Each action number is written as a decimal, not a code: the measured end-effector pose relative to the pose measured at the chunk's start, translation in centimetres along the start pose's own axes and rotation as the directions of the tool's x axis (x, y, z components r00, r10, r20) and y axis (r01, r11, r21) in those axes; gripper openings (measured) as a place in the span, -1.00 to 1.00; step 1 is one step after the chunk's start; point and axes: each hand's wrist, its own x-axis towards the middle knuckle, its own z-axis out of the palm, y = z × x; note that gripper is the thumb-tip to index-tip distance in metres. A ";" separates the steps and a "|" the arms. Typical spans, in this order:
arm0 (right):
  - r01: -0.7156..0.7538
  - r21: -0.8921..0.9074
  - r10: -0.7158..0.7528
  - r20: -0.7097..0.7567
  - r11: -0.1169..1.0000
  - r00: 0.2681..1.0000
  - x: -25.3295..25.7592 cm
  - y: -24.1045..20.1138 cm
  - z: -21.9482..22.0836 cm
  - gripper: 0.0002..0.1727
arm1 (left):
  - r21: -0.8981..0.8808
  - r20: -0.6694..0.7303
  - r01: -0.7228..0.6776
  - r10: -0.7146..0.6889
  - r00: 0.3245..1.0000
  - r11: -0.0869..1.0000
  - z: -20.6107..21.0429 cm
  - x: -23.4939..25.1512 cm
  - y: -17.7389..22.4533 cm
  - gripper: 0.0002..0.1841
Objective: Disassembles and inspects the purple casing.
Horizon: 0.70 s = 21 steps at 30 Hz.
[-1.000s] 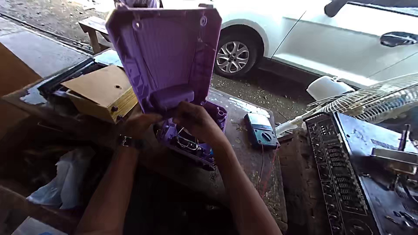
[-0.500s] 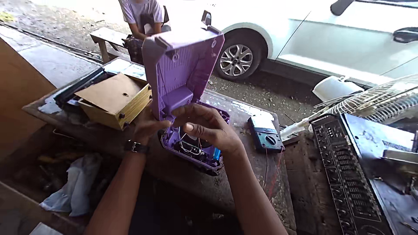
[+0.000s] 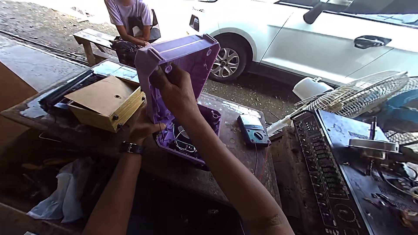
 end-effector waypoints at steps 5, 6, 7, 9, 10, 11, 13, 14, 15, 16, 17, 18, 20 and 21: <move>0.122 -0.100 -0.114 0.077 0.987 0.990 0.3 -1.0 -0.4 -0.79 | 0.059 0.001 0.004 -0.004 1.000 0.998 -0.4 0.0 -0.1 -0.11; 0.157 -0.109 -0.147 0.101 0.982 0.984 0.4 -1.3 -0.6 -0.76 | 0.050 0.006 -0.002 0.002 1.000 0.999 -0.3 0.0 0.0 -0.14; 0.194 -0.117 -0.180 0.123 0.974 0.976 0.4 -1.3 -0.9 -0.75 | 0.031 0.012 -0.004 0.004 1.000 1.000 -0.3 -0.1 0.1 -0.17; 0.249 -0.110 -0.228 0.173 0.962 0.958 0.3 -1.3 -1.4 -0.80 | -0.012 0.026 0.016 -0.015 1.000 1.000 -0.4 -0.2 0.0 -0.18; 0.270 -0.093 -0.247 0.203 0.959 0.948 0.2 -1.2 -1.7 -0.83 | -0.015 0.025 0.036 -0.035 0.999 0.999 -0.4 -0.4 0.1 -0.17; 0.282 -0.075 -0.257 0.245 0.956 0.935 0.0 -1.1 -2.2 -0.83 | -0.007 0.020 0.050 -0.050 0.999 0.999 -0.4 -0.5 0.1 -0.15; 0.291 -0.041 -0.267 0.297 0.956 0.917 -0.3 -0.9 -3.1 -0.84 | -0.010 0.027 0.033 -0.033 0.999 0.999 -0.5 -0.5 -0.1 -0.11; 0.299 -0.041 -0.274 0.300 0.953 0.914 -0.3 -0.8 -3.6 -0.83 | 0.001 0.038 0.017 -0.017 0.999 1.000 -0.4 -0.4 -0.1 -0.10; 0.304 -0.044 -0.277 0.303 0.952 0.912 -0.5 -0.7 -4.0 -0.82 | 0.015 0.053 0.003 -0.004 0.999 1.000 -0.3 -0.3 0.1 -0.09; 0.300 -0.054 -0.269 0.312 0.952 0.911 -0.6 -0.8 -4.4 -0.81 | 0.034 0.062 -0.016 0.014 0.998 0.999 -0.2 -0.4 0.3 -0.10; 0.296 -0.078 -0.256 0.325 0.952 0.910 -0.7 -0.9 -4.8 -0.79 | 0.047 0.061 -0.030 0.027 0.998 0.998 -0.1 -0.3 0.4 -0.11; 0.296 -0.105 -0.246 0.342 0.949 0.907 -0.8 -1.0 -5.2 -0.78 | 0.049 0.063 -0.038 0.035 0.997 0.998 -0.1 -0.3 0.5 -0.11; 0.317 -0.124 -0.250 0.383 0.940 0.889 -0.8 -1.2 -5.9 -0.78 | 0.037 0.077 -0.074 0.071 0.994 0.997 -0.1 -0.2 0.4 -0.10; 0.325 -0.124 -0.251 0.407 0.937 0.878 -0.8 -1.3 -6.2 -0.78 | 0.010 0.093 -0.086 0.085 0.992 0.996 -0.2 -0.1 0.1 -0.09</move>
